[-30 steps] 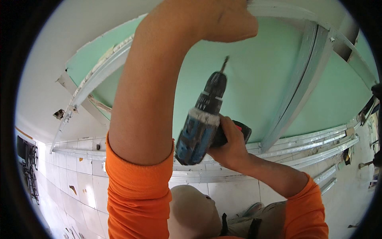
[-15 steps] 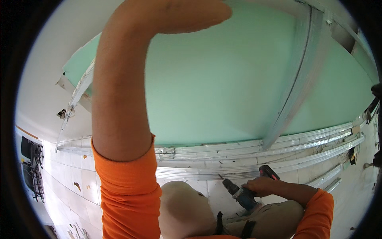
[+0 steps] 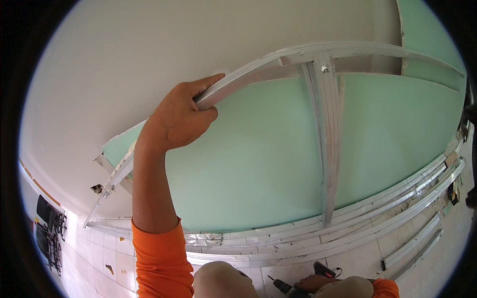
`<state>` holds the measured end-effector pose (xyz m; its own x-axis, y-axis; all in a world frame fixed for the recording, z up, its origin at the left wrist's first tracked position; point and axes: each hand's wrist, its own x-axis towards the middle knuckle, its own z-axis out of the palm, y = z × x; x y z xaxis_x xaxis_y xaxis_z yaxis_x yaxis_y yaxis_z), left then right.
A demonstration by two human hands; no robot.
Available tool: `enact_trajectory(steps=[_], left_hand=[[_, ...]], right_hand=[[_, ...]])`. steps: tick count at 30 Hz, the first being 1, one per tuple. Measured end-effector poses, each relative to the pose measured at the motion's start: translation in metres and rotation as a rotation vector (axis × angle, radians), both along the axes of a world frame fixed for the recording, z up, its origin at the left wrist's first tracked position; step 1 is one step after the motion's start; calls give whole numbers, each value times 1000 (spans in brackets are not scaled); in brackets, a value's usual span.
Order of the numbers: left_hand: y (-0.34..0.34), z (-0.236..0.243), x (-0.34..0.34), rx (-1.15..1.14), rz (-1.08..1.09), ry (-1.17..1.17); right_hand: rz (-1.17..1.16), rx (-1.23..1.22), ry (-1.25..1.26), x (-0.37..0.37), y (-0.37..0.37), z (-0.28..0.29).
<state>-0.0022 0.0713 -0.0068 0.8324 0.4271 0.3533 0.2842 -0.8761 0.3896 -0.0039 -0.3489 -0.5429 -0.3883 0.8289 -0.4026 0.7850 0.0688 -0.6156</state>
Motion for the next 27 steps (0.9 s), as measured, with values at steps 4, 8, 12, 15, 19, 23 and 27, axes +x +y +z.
enact_trajectory(steps=[4,8,12,15,19,23,27], left_hand=[[1,1,-2,-34,1,27],[4,-1,-4,-36,-52,10],[6,-1,-3,89,-92,-11],[8,-1,-3,89,-98,27],[7,0,-3,88,-119,3],[3,4,-5,87,-93,74],[0,8,-6,57,-98,102]], right_hand=[[-47,-16,-23,4,10,0],[-32,-61,-45,15,13,2],[-27,-130,-59,14,8,10],[-30,-170,-69,19,15,34],[-178,154,-354,66,50,110],[-906,1042,-372,127,82,222],[-1142,1257,-215,158,119,307]])
